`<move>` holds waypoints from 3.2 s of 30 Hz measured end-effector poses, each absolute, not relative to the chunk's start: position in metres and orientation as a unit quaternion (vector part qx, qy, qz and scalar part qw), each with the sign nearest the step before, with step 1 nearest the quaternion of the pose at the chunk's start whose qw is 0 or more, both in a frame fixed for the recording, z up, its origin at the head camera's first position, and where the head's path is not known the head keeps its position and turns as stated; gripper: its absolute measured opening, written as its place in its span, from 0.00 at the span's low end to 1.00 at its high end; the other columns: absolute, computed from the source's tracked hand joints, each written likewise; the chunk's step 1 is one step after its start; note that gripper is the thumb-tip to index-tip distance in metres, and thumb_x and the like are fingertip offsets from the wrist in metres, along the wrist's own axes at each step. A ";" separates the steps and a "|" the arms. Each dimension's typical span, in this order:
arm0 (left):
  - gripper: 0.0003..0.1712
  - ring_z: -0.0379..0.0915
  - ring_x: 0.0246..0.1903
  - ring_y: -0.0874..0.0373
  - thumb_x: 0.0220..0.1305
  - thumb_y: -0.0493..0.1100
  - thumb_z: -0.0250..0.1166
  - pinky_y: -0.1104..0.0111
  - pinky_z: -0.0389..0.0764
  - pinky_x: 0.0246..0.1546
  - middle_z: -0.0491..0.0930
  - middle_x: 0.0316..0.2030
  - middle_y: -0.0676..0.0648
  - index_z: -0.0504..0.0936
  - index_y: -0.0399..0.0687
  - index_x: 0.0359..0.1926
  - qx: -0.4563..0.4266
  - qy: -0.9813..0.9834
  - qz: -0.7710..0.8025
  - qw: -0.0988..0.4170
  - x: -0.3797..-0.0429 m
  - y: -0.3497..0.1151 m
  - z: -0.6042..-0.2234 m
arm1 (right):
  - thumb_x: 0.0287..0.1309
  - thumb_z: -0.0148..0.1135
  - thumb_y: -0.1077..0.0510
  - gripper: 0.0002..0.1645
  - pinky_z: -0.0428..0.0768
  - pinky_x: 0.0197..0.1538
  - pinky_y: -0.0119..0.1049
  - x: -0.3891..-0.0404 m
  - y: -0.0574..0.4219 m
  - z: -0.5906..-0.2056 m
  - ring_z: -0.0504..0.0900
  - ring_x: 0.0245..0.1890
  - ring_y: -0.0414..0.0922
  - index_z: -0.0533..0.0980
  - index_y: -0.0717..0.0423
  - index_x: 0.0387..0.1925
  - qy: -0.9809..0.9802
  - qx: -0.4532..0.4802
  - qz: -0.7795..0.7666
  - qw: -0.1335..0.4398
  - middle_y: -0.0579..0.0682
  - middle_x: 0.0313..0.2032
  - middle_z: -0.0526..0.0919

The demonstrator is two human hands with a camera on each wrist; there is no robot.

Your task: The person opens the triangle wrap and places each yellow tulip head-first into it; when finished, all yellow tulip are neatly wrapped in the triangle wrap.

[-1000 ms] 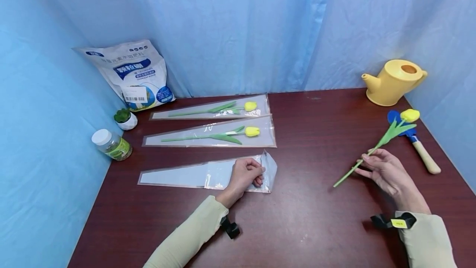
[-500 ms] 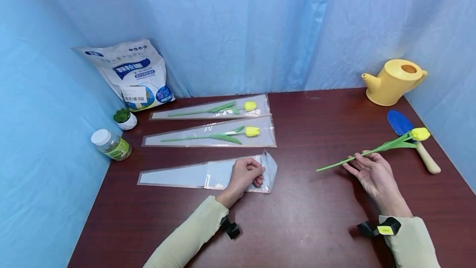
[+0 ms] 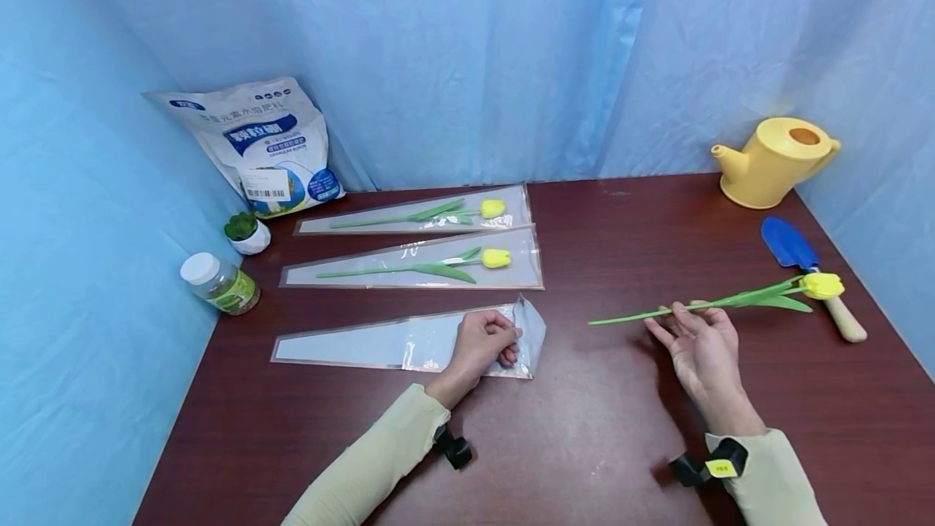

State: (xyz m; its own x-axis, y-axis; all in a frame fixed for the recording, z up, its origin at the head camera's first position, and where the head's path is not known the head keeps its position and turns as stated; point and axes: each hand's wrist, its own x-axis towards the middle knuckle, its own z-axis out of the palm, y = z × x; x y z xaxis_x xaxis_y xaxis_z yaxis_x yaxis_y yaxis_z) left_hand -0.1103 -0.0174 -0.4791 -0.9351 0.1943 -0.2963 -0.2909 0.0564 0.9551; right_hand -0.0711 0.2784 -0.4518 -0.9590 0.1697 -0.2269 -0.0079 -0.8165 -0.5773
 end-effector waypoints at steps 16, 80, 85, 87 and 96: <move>0.05 0.72 0.11 0.67 0.62 0.32 0.65 0.76 0.77 0.15 0.77 0.13 0.54 0.79 0.34 0.30 -0.027 0.702 0.689 0.177 -0.111 -0.016 -0.481 | 0.65 0.55 0.73 0.12 0.89 0.33 0.44 -0.070 0.219 -0.448 0.85 0.31 0.45 0.64 0.57 0.40 -0.348 -0.188 0.908 0.137 0.51 0.30 0.78; 0.05 0.81 0.15 0.41 0.60 0.29 0.61 0.76 0.77 0.15 0.84 0.19 0.36 0.83 0.33 0.33 0.099 0.781 0.616 0.021 -0.098 0.017 -0.458 | 0.70 0.55 0.66 0.11 0.88 0.33 0.42 -0.062 0.171 -0.471 0.89 0.33 0.41 0.66 0.58 0.50 -0.536 -0.128 0.820 0.154 0.47 0.32 0.81; 0.04 0.81 0.15 0.41 0.60 0.28 0.61 0.77 0.76 0.15 0.84 0.19 0.36 0.83 0.33 0.33 0.095 0.783 0.615 0.021 -0.098 0.017 -0.459 | 0.69 0.56 0.67 0.12 0.88 0.32 0.43 -0.062 0.171 -0.468 0.90 0.33 0.43 0.66 0.55 0.50 -0.531 -0.132 0.827 0.132 0.48 0.33 0.85; 0.04 0.81 0.15 0.41 0.60 0.29 0.62 0.77 0.76 0.14 0.84 0.19 0.36 0.83 0.33 0.32 0.093 0.784 0.614 0.020 -0.098 0.017 -0.458 | 0.70 0.56 0.64 0.11 0.88 0.33 0.44 -0.062 0.175 -0.465 0.89 0.35 0.42 0.67 0.56 0.50 -0.528 -0.133 0.831 0.115 0.47 0.36 0.85; 0.04 0.80 0.13 0.48 0.60 0.30 0.62 0.77 0.75 0.14 0.84 0.18 0.37 0.83 0.34 0.32 0.096 0.787 0.610 0.016 -0.100 0.014 -0.456 | 0.71 0.56 0.54 0.17 0.89 0.34 0.42 -0.064 0.192 -0.454 0.87 0.33 0.43 0.72 0.63 0.52 -0.502 -0.187 0.835 0.129 0.44 0.43 0.82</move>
